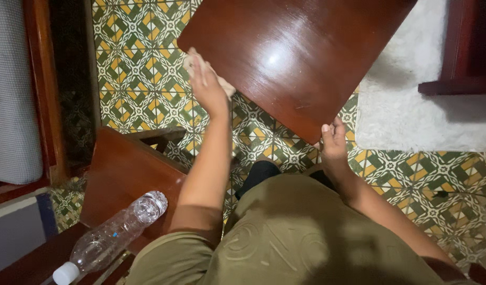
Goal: The person wipes the seat and backrest of a wooden chair using a cloth. They move between two chairs, cleaning the surfaces thoroughly.
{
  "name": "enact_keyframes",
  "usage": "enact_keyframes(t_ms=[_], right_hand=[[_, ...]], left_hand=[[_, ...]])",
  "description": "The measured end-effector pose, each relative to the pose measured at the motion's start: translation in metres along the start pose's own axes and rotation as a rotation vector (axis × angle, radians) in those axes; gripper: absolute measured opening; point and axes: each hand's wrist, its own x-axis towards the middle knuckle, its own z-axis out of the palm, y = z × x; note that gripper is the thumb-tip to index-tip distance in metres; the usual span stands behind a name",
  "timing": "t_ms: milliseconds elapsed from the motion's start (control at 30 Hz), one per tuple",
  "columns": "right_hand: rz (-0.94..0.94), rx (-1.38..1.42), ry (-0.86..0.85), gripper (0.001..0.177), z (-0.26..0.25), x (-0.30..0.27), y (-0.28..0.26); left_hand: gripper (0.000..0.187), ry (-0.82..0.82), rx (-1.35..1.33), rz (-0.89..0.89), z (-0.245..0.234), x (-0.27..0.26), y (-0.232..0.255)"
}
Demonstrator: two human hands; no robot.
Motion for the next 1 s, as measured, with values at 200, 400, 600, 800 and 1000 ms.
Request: enact_keyframes(t_ms=[200,400,600,800,1000], right_hand=[[0.027,0.004,-0.019,0.049,-0.010,0.000,0.005],[0.147,-0.156,0.078,0.052,-0.007,0.001,-0.004],[0.203,-0.055,0.063,0.053,-0.008,-0.004,-0.018],[0.333,-0.029,0.059,0.037,-0.040,-0.022,0.009],[-0.023,-0.992,-0.583,0.048,-0.065,-0.052,-0.007]], left_hand=[[0.049,-0.262,0.147,0.140,-0.005,-0.099,0.032],[0.048,-0.447,0.109,-0.098,-0.018,-0.187,0.033],[0.040,-0.715,0.067,-0.315,-0.027,-0.233,0.033],[0.045,-0.687,-0.413,-1.017,-0.029,-0.224,0.031],[0.044,-0.808,-0.851,-1.230,-0.022,-0.215,0.061]])
